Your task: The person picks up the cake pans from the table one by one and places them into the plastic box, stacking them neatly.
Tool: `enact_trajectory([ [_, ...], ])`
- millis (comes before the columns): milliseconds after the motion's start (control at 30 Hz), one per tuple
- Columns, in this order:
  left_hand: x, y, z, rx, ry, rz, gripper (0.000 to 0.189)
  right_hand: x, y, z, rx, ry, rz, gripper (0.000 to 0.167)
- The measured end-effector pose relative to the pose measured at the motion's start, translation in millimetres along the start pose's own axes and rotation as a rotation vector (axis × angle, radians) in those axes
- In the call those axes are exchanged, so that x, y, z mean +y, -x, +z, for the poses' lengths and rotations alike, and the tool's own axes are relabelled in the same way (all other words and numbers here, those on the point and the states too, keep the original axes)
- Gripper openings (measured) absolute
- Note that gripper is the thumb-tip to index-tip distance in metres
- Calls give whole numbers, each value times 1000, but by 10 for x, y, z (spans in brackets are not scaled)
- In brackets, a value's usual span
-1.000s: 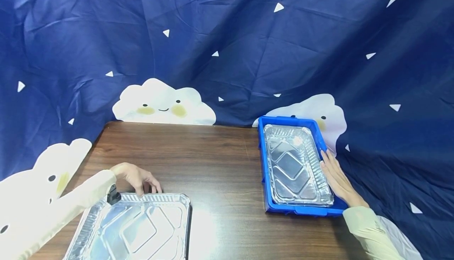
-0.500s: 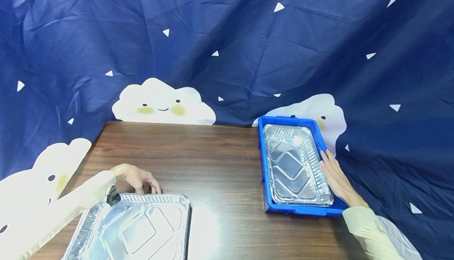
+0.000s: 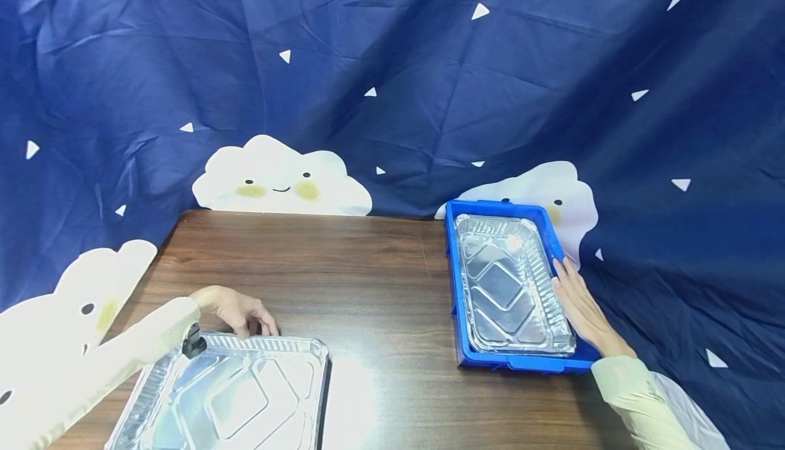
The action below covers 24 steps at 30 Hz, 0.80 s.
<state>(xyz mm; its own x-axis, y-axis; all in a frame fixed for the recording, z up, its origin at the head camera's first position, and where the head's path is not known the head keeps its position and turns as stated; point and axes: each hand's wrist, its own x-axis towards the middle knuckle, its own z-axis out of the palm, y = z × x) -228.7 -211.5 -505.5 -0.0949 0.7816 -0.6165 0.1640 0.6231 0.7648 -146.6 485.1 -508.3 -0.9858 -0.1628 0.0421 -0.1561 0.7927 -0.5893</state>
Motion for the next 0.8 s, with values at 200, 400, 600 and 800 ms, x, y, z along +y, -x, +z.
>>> enact_trajectory([
  [200,30,35,-10,12,-9,-48,54,-1,-2,-3,1,-1,-1,61],
  [400,63,69,-29,64,38,-126,58,3,-5,0,-1,-10,4,61],
  [600,90,70,-43,65,39,-116,62,7,-12,1,-3,-7,1,61],
  [800,128,102,-75,112,50,-98,64,3,-11,0,-1,-10,8,61],
])
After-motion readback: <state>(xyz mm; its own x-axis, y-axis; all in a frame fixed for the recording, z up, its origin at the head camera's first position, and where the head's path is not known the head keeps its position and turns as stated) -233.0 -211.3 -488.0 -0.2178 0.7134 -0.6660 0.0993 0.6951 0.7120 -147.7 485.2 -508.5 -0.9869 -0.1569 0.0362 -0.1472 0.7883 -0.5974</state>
